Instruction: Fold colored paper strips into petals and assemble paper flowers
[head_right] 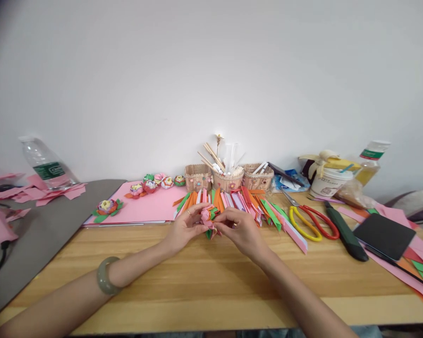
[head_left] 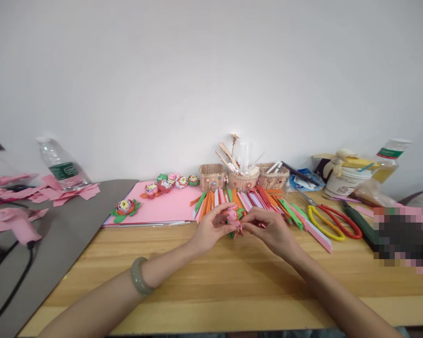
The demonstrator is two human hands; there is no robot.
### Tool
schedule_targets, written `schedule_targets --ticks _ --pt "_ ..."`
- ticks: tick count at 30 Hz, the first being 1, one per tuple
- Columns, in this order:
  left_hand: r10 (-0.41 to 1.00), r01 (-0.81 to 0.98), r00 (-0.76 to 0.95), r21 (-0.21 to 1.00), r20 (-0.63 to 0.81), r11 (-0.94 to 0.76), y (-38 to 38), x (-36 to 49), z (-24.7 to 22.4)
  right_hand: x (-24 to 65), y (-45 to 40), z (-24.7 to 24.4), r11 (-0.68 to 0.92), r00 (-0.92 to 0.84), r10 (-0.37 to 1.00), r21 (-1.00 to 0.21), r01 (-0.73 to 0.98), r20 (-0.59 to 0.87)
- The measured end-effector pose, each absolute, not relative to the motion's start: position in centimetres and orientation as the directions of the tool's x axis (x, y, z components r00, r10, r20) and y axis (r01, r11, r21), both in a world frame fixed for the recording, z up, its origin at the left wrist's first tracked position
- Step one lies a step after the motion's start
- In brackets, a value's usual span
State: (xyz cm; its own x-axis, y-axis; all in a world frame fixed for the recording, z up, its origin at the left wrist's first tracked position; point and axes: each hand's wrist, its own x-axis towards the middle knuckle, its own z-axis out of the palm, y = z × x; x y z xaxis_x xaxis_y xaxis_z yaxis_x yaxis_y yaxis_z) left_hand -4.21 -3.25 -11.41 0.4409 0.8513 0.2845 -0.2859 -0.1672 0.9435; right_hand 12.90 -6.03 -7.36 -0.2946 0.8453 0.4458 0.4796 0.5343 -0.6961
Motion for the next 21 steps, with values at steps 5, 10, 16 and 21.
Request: schedule_targets --ticks 5,10,16,21 --pt "0.846 -0.28 0.466 0.95 0.26 -0.138 -3.28 -4.3 -11.35 13.08 -5.91 -7.67 0.535 -0.309 0.845 -0.698 0.476 0.437" --pt "0.834 -0.288 0.498 0.952 0.238 -0.1 -3.4 -4.28 -11.1 13.3 -5.77 -7.69 0.543 -0.331 0.839 -0.706 0.455 0.432" --pt "0.858 -0.291 0.414 0.938 0.303 -0.19 -2.85 -4.31 -11.33 13.04 -5.88 -7.27 0.559 -0.355 0.826 -0.709 0.429 0.437" --pt "0.87 -0.286 0.399 0.941 0.29 -0.182 -2.62 -4.33 -11.49 13.05 -5.95 -7.25 0.555 -0.371 0.828 -0.71 0.433 0.421"
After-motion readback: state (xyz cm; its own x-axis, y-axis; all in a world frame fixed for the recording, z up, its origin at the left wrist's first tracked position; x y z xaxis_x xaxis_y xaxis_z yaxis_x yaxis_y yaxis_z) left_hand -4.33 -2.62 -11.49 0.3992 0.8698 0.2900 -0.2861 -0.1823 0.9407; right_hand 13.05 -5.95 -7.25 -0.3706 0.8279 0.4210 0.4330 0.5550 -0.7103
